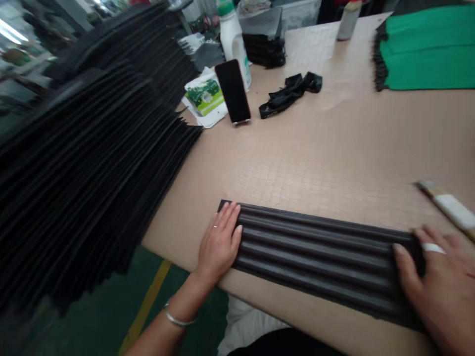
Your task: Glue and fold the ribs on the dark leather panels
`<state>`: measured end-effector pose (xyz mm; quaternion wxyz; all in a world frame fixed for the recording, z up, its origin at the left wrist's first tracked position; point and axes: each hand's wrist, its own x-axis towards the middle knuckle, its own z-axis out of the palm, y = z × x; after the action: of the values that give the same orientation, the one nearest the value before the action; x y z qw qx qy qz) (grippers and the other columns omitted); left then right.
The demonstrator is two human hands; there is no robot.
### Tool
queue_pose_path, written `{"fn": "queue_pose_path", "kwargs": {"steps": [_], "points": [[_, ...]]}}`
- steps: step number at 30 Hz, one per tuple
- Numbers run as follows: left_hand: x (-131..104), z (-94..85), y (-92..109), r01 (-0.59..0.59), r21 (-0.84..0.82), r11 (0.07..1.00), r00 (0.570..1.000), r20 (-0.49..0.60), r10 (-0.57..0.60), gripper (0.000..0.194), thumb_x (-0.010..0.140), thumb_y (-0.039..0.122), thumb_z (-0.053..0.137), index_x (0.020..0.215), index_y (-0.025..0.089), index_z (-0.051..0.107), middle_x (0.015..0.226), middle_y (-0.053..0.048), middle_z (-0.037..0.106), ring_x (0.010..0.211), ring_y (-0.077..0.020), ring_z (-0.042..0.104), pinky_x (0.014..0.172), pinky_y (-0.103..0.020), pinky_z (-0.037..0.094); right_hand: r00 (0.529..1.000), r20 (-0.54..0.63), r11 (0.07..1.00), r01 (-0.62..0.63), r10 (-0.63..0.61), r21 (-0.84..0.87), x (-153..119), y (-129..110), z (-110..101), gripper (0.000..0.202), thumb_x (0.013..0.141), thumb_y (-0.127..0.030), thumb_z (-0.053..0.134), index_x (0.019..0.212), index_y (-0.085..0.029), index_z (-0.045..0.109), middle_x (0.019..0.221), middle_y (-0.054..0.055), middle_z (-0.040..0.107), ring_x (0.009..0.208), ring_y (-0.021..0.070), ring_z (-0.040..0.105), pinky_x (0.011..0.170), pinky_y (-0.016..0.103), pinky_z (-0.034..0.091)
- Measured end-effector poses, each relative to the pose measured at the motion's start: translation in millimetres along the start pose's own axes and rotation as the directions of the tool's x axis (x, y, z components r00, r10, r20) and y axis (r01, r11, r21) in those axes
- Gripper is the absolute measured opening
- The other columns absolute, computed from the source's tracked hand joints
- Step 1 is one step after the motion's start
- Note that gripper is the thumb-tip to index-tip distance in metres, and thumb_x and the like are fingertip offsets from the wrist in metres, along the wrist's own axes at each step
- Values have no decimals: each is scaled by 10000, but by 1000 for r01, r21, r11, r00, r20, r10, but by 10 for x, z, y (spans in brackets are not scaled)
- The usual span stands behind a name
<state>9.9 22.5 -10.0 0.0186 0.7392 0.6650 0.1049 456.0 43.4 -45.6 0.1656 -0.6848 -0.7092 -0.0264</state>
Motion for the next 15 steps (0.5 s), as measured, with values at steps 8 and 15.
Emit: {"fn": "queue_pose_path", "kwargs": {"steps": [8, 15], "points": [[696, 203, -506, -249, -115, 962, 960, -164, 229, 496, 1026, 317, 474, 1506, 208, 532, 1548, -113, 557, 1458, -304, 504, 1244, -538, 402, 985, 117, 991, 132, -128, -27, 144, -101, -396, 514, 1057, -492, 457, 1430, -153, 561, 1454, 201, 585, 1337, 363, 556, 1054, 552, 519], [708, 172, -447, -204, -160, 966, 960, -224, 166, 406, 1001, 279, 507, 1386, 244, 633, 1445, -109, 641, 1372, -304, 585, 1195, -561, 461, 996, 83, 979, -24, 41, -203, 1108, 547, -330, 480, 1045, -407, 448, 1276, -40, 653, 1100, 283, 688, 939, 363, 686, 818, 485, 551]]}}
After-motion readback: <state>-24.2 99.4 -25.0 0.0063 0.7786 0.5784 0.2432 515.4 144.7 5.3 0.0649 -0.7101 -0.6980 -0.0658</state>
